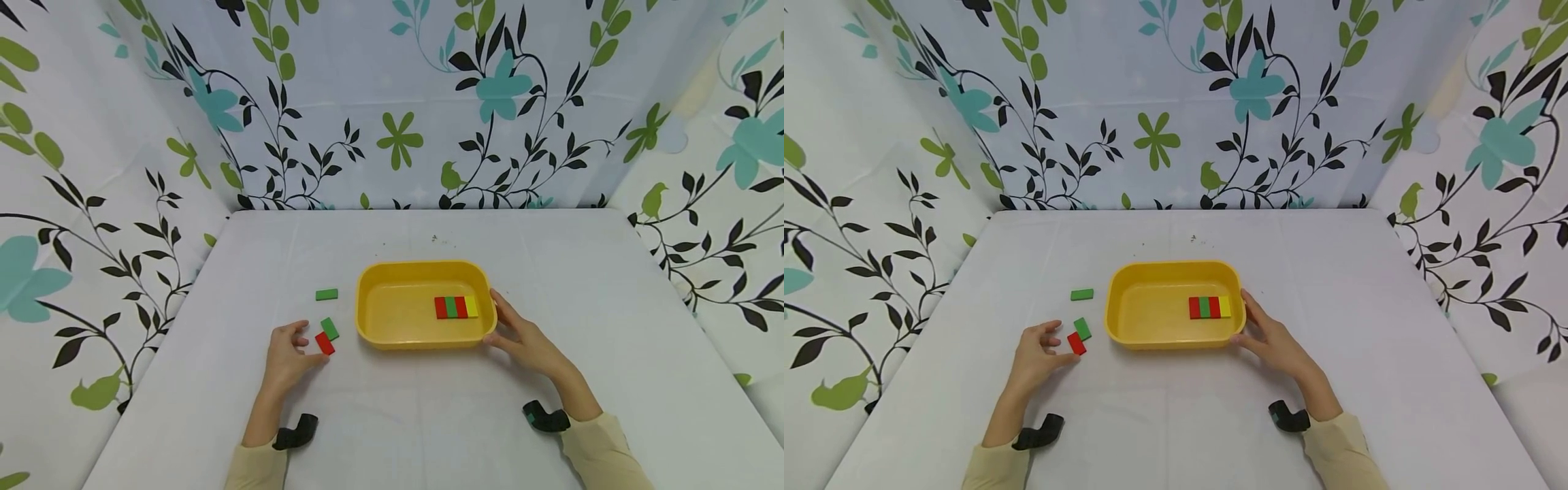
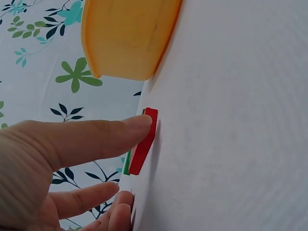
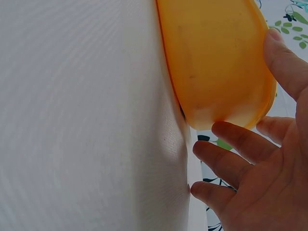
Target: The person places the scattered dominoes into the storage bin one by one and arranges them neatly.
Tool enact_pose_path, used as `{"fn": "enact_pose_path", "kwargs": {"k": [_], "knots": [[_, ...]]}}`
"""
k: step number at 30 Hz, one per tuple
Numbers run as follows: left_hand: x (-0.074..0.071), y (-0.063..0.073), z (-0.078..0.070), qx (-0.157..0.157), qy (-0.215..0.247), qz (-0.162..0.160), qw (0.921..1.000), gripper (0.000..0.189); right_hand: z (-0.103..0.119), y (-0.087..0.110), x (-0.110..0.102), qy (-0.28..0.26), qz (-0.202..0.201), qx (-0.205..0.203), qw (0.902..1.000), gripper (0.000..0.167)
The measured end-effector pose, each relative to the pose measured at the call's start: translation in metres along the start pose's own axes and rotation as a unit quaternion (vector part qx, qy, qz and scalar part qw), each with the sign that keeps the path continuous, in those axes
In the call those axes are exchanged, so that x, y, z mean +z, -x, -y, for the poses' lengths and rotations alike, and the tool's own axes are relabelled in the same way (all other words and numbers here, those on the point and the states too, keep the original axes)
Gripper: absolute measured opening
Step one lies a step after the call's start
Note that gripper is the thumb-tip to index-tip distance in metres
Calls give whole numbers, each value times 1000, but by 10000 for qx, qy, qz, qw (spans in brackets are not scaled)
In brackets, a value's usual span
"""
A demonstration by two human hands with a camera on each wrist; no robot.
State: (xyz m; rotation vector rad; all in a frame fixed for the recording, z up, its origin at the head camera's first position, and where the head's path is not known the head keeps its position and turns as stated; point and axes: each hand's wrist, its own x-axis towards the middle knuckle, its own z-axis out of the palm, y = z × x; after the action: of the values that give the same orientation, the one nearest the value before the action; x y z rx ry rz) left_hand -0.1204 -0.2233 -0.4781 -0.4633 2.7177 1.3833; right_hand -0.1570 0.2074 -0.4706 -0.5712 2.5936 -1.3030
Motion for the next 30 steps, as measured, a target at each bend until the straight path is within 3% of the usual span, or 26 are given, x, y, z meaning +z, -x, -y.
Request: {"fn": "enact_pose_path", "kwargs": {"k": [14, 25, 30], "knots": [[5, -1, 0, 158, -149, -153, 9996, 51, -1, 0, 1, 21, -2, 33, 10000, 86], [8, 0, 1, 191, -289, -116, 9993, 45, -2, 0, 1, 33, -11, 51, 10000, 86], [6, -1, 1, 257, -382, -258, 9986, 44, -2, -1, 1, 32, 1, 59, 10000, 86]]}}
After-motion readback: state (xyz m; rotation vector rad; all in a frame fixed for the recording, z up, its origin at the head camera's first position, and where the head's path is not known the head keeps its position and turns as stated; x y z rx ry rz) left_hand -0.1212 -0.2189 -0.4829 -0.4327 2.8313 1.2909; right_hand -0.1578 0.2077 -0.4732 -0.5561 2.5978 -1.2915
